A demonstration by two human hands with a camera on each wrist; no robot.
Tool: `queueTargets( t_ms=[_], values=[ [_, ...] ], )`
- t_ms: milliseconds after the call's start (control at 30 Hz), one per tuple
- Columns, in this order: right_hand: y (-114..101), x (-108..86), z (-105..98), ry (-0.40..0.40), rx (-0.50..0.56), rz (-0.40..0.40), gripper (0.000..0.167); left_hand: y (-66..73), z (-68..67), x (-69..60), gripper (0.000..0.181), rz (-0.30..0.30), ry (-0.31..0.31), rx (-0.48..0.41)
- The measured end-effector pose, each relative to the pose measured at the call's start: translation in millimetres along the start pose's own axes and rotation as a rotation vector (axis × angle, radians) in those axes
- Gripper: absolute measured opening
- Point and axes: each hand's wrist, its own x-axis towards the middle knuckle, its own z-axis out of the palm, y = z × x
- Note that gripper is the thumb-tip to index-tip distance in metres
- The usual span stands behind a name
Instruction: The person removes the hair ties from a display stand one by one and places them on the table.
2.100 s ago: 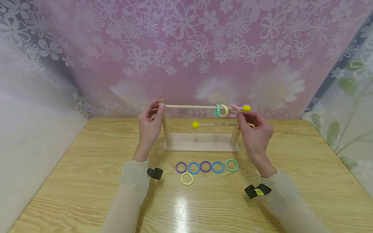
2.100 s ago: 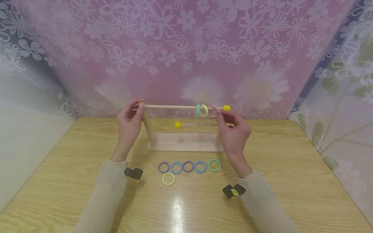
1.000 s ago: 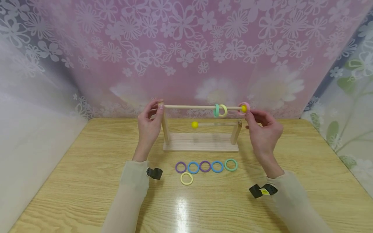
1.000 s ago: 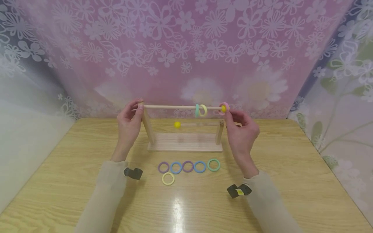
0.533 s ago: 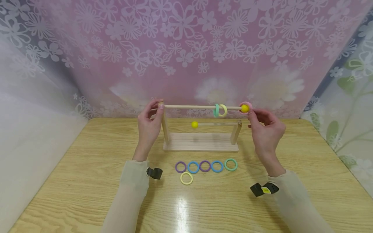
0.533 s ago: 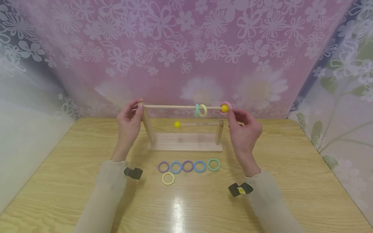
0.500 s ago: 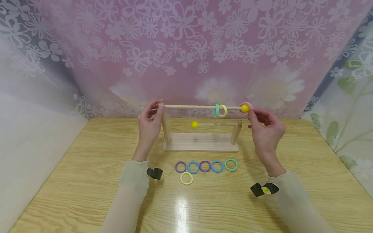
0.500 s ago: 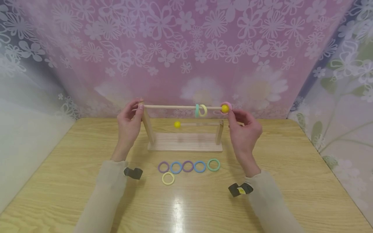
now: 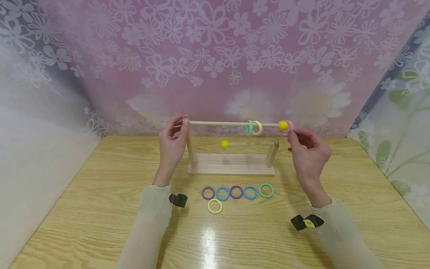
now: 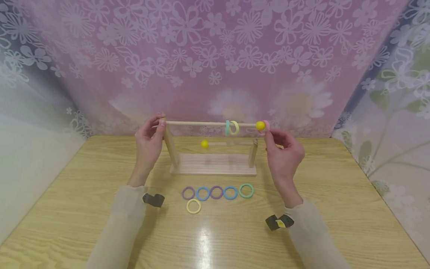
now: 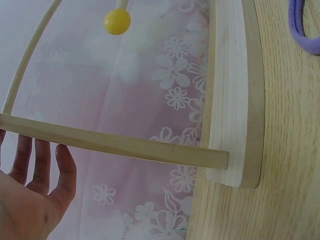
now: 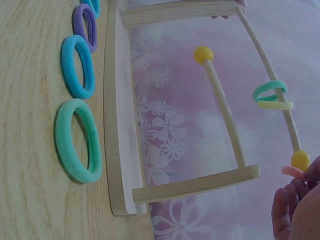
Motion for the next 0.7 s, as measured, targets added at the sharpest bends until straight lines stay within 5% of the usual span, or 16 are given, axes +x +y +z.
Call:
queueTargets(
  t_ms=[700],
  values=[
    [1, -11.6, -16, -0.067, -0.037, 0.066, 0.022, 0.2, 0.7, -0.2, 0.027, 0.016, 0.006, -0.018]
  ],
)
